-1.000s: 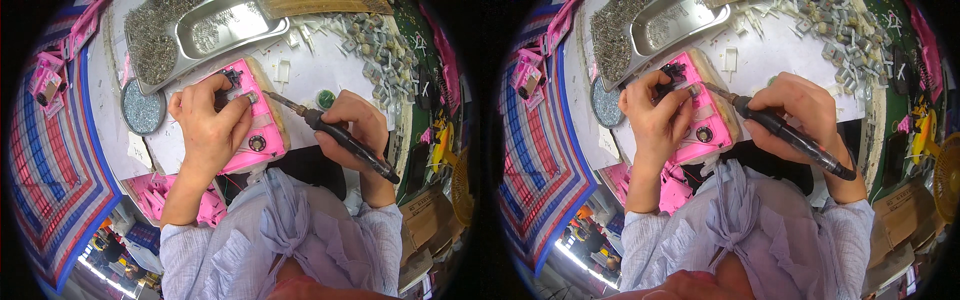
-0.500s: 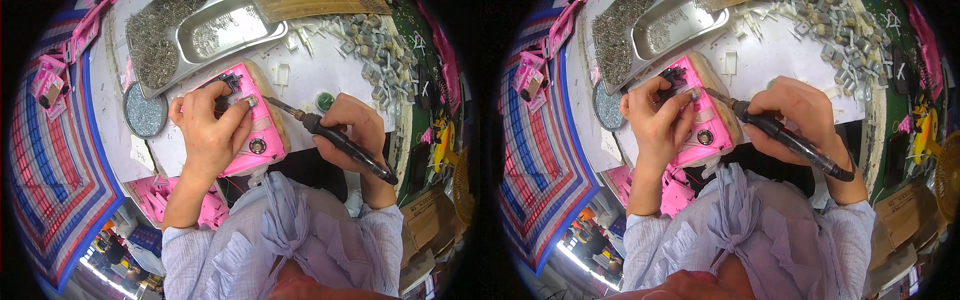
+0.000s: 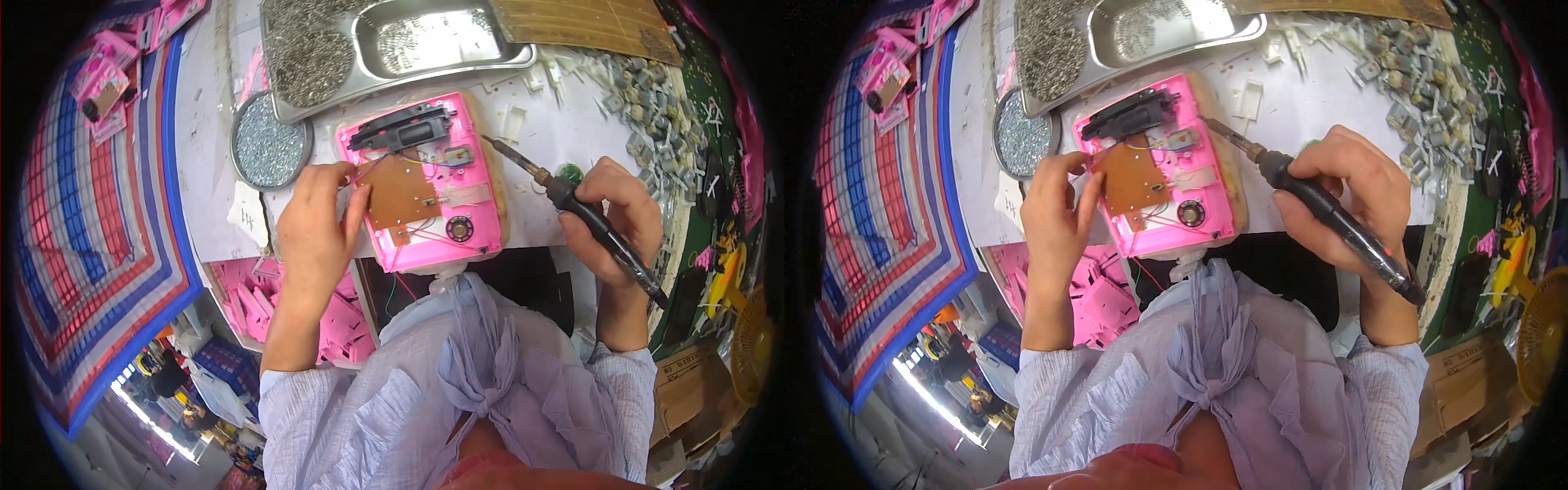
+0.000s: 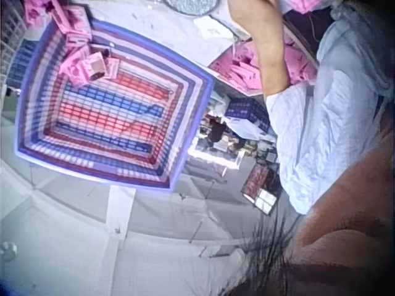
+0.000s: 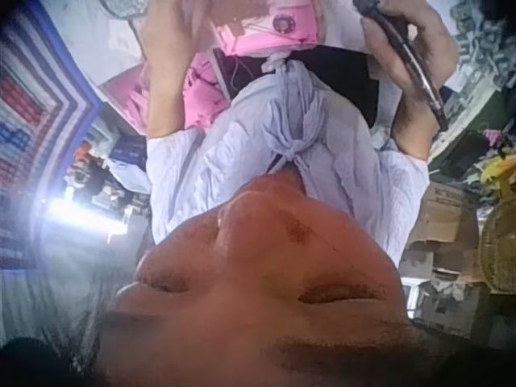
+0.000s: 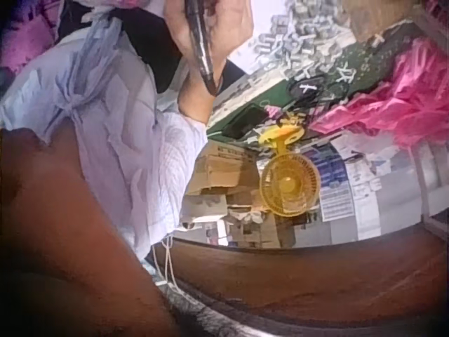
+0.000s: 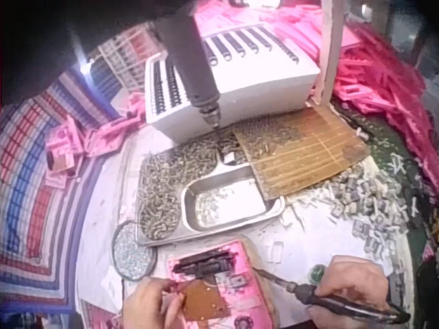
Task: Assembling and soldering components inside a pink plastic electronic housing.
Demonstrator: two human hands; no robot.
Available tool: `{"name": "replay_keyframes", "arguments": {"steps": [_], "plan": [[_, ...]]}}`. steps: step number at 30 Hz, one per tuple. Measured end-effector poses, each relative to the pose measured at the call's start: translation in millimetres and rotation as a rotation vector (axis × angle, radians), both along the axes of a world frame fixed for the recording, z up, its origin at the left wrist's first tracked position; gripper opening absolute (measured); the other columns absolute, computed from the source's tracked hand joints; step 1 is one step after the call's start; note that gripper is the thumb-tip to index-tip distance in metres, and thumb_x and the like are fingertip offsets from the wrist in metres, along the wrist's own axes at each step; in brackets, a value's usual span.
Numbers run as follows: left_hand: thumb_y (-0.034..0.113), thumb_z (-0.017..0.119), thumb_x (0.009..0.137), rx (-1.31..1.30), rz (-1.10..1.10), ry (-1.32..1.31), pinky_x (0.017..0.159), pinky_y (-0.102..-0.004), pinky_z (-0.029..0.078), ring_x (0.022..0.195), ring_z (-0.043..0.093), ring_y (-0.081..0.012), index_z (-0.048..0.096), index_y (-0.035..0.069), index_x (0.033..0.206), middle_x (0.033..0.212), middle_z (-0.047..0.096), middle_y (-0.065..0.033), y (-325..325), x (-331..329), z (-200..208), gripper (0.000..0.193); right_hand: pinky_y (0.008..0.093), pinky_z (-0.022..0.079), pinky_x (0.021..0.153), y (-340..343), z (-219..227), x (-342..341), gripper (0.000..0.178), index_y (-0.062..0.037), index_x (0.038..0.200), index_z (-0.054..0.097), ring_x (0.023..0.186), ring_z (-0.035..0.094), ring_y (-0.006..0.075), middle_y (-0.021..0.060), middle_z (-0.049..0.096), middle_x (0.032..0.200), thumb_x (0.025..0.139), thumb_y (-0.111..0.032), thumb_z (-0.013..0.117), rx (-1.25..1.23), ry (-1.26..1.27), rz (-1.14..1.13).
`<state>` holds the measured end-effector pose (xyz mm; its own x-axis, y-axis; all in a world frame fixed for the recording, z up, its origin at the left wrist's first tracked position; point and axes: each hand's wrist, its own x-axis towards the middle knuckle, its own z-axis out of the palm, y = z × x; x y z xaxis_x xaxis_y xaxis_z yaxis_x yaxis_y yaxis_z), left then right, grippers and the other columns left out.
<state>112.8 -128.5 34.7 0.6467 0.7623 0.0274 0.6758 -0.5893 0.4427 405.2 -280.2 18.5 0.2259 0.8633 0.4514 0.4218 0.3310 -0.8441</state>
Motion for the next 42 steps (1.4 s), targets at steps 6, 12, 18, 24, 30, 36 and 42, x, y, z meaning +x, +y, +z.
{"name": "replay_keyframes", "arguments": {"steps": [6,12,18,24,30,36,42], "plan": [[-0.004,0.076,0.085,0.211,-0.051,-0.276,0.070,-0.0299,0.055,0.078,0.068,-0.0194,0.074,0.000,0.094,0.093,0.070,-0.0125,4.4,8.1,2.3,0.010,0.0228,0.039,0.056,6.7,9.1,-18.7,0.029,0.0002,0.102,0.064,0.062,0.051,0.0097,0.0053,0.064,0.077,0.079,-0.003,0.082,-0.030,0.155,-0.051],[-0.002,0.070,0.094,-0.647,0.240,-0.830,0.069,-0.0239,0.057,0.079,0.071,-0.0133,0.067,-0.007,0.104,0.101,0.074,-0.0151,-6.5,44.5,-10.2,0.011,0.0231,0.052,0.075,29.5,14.6,-58.1,0.040,-0.0007,0.119,0.064,0.083,0.065,0.0095,0.0062,0.070,0.097,0.084,-0.001,0.082,-0.111,0.321,-0.072],[-0.001,0.072,0.094,-0.817,0.258,-0.943,0.069,-0.0222,0.058,0.076,0.071,-0.0114,0.068,-0.007,0.105,0.089,0.073,-0.0093,-6.3,42.7,-18.2,0.013,0.0303,0.056,0.089,78.9,9.3,-79.8,0.047,-0.0024,0.130,0.057,0.100,0.070,0.0170,0.0099,0.068,0.108,0.087,0.008,0.072,-0.117,0.250,0.038],[0.003,0.067,0.098,-0.832,0.242,-0.914,0.063,-0.0210,0.054,0.073,0.068,-0.0094,0.069,-0.007,0.106,0.093,0.074,-0.0106,-1.5,35.7,-18.1,0.012,0.0278,0.057,0.079,97.6,6.7,-84.0,0.044,-0.0074,0.129,0.060,0.092,0.072,0.0164,0.0077,0.071,0.100,0.088,0.004,0.069,-0.103,0.271,0.045],[0.006,0.063,0.102,-0.821,0.152,-0.902,0.061,-0.0214,0.050,0.068,0.062,-0.0074,0.069,-0.006,0.106,0.091,0.074,-0.0088,3.5,33.3,-22.5,0.014,0.0275,0.056,0.080,100.8,0.5,-86.8,0.048,-0.0089,0.132,0.058,0.091,0.071,0.0159,0.0083,0.069,0.099,0.087,0.003,0.070,-0.061,0.265,0.077],[0.006,0.063,0.102,-0.902,0.167,-0.880,0.060,-0.0211,0.048,0.066,0.060,-0.0070,0.069,-0.005,0.105,0.088,0.072,-0.0069,5.6,31.6,-16.6,0.013,0.0294,0.056,0.077,102.2,3.2,-88.7,0.048,-0.0089,0.132,0.058,0.089,0.070,0.0173,0.0091,0.068,0.101,0.087,0.003,0.071,-0.076,0.230,0.054],[0.004,0.068,0.096,-0.799,0.238,-0.891,0.058,-0.0203,0.047,0.064,0.056,-0.0065,0.071,-0.003,0.097,0.087,0.070,-0.0046,2.8,33.6,-20.3,0.008,0.0386,0.052,0.093,92.7,-3.6,-93.7,0.050,-0.0100,0.132,0.057,0.090,0.070,0.0245,0.0096,0.068,0.100,0.085,0.002,0.069,-0.029,-0.007,-0.046]]}}
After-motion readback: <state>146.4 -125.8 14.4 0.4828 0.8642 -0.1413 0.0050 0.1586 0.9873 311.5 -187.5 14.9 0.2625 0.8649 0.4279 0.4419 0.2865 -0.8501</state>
